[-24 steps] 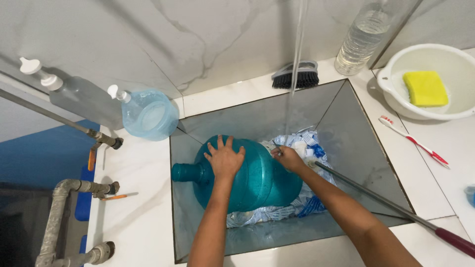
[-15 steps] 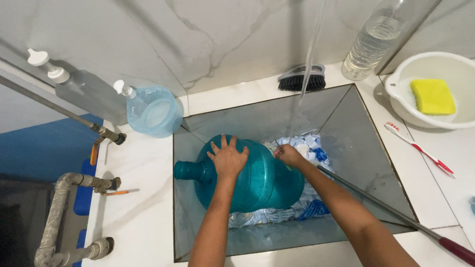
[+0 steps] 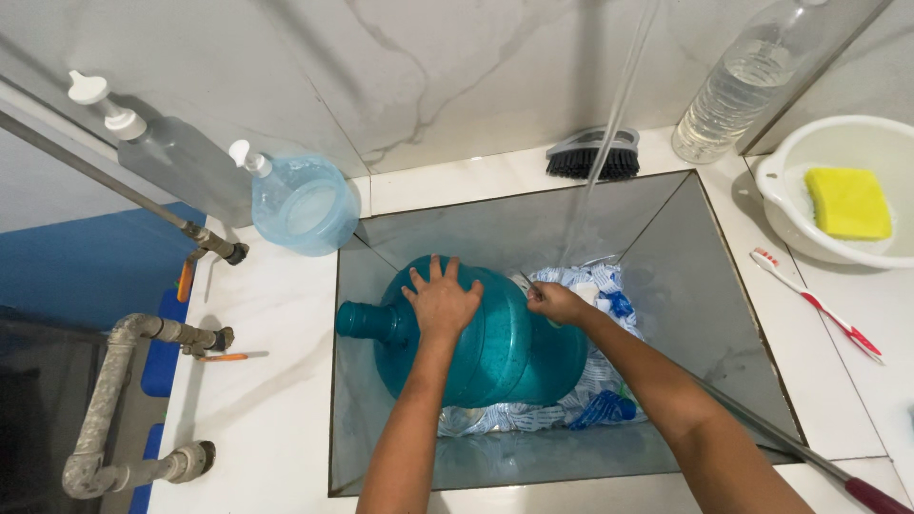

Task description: The person scrubs the exterior and interior of a large teal water dispenser bottle with a cloth and sponge under running water. They rinse the bottle, wipe it dry with a cloth, and then use a heat gun to dry the neck area.

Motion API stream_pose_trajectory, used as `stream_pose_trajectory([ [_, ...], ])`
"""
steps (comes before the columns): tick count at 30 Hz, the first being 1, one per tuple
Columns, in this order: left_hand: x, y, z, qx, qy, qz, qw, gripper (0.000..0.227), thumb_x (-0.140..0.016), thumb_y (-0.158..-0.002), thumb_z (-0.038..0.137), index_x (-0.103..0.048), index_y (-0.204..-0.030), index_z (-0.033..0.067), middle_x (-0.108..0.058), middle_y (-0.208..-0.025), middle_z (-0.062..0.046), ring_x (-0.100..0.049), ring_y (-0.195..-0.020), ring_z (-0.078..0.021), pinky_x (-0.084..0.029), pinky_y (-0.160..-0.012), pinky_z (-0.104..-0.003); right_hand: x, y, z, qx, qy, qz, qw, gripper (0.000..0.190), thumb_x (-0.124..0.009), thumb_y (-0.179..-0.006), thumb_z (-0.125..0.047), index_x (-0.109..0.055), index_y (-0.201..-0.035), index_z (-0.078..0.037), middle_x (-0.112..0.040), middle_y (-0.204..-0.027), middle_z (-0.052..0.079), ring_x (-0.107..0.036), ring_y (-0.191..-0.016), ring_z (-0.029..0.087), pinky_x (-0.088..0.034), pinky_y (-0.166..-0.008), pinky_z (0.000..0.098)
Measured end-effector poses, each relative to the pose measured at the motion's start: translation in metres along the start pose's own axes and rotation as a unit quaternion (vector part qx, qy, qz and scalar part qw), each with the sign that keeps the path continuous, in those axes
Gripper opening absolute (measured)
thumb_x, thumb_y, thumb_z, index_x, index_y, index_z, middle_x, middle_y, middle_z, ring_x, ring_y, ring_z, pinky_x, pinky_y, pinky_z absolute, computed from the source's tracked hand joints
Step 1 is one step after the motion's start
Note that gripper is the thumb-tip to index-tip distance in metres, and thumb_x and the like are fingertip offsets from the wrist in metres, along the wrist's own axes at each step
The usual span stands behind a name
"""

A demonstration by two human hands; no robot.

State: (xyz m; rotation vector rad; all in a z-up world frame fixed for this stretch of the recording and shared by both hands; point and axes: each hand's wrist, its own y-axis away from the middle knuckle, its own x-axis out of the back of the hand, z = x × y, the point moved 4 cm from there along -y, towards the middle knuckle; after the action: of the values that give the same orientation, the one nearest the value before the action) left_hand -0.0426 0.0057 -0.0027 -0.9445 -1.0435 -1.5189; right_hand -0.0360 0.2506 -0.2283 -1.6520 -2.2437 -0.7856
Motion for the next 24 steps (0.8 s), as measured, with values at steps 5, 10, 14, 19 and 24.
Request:
stream_pose_trajectory([
  [5, -0.002, 0.003, -0.002, -0.001, 0.000, 0.000, 1.000, 0.071, -0.060, -0.087, 0.048, -0.049, -0.149, 0.0155, -0.031, -0.163, -0.017, -0.019, -0.147, -0.0569, -0.016, -0.115, -0.074, -0.008, 0.000, 0.009, 0.026, -0.040, 0.011, 0.999, 0.025, -0.067, -0.088, -0.022, -0.062, -0.099, -0.001, -0.062, -0.080, 0.005, -0.060, -0.074, 0.017, -0.052, -0.072, 0.0322],
  [10, 0.000, 0.002, -0.003, -0.002, 0.000, -0.002, 1.000, 0.071, -0.061, -0.087, 0.048, -0.049, -0.149, 0.0149, -0.031, -0.163, -0.017, -0.020, -0.147, -0.0565, -0.016, -0.115, -0.074, -0.010, 0.010, 0.015, 0.060, -0.136, 0.088, 0.985, 0.024, -0.065, -0.091, -0.020, -0.069, -0.105, -0.001, -0.069, -0.087, 0.005, -0.064, -0.080, 0.014, -0.053, -0.075, 0.0303],
  [14, -0.002, 0.002, 0.000, 0.002, 0.006, -0.002, 1.000, 0.071, -0.061, -0.087, 0.048, -0.050, -0.149, 0.0152, -0.031, -0.163, -0.017, -0.020, -0.147, -0.0565, -0.016, -0.116, -0.074, -0.007, 0.030, 0.006, 0.031, -0.115, 0.143, 0.982, 0.025, -0.069, -0.089, -0.021, -0.074, -0.103, -0.001, -0.077, -0.092, 0.010, -0.071, -0.082, 0.018, -0.056, -0.076, 0.0331],
  [19, 0.002, 0.003, -0.001, 0.002, 0.003, -0.006, 1.000, 0.071, -0.061, -0.087, 0.049, -0.049, -0.149, 0.0150, -0.031, -0.163, -0.017, -0.019, -0.147, -0.0566, -0.015, -0.115, -0.074, -0.001, 0.030, -0.033, 0.048, 0.083, 0.154, 0.983, 0.023, -0.067, -0.090, -0.022, -0.073, -0.097, -0.001, -0.075, -0.090, 0.018, -0.071, -0.081, 0.033, -0.056, -0.075, 0.0424],
  [24, 0.002, 0.005, 0.001, 0.000, 0.011, 0.005, 1.000, 0.070, -0.061, -0.087, 0.047, -0.051, -0.148, 0.0143, -0.032, -0.162, -0.018, -0.019, -0.147, -0.0571, -0.015, -0.115, -0.075, 0.008, 0.019, -0.046, 0.087, 0.175, 0.083, 0.977, 0.023, -0.068, -0.083, -0.020, -0.068, -0.094, 0.000, -0.071, -0.087, 0.020, -0.069, -0.082, 0.039, -0.054, -0.075, 0.0468],
])
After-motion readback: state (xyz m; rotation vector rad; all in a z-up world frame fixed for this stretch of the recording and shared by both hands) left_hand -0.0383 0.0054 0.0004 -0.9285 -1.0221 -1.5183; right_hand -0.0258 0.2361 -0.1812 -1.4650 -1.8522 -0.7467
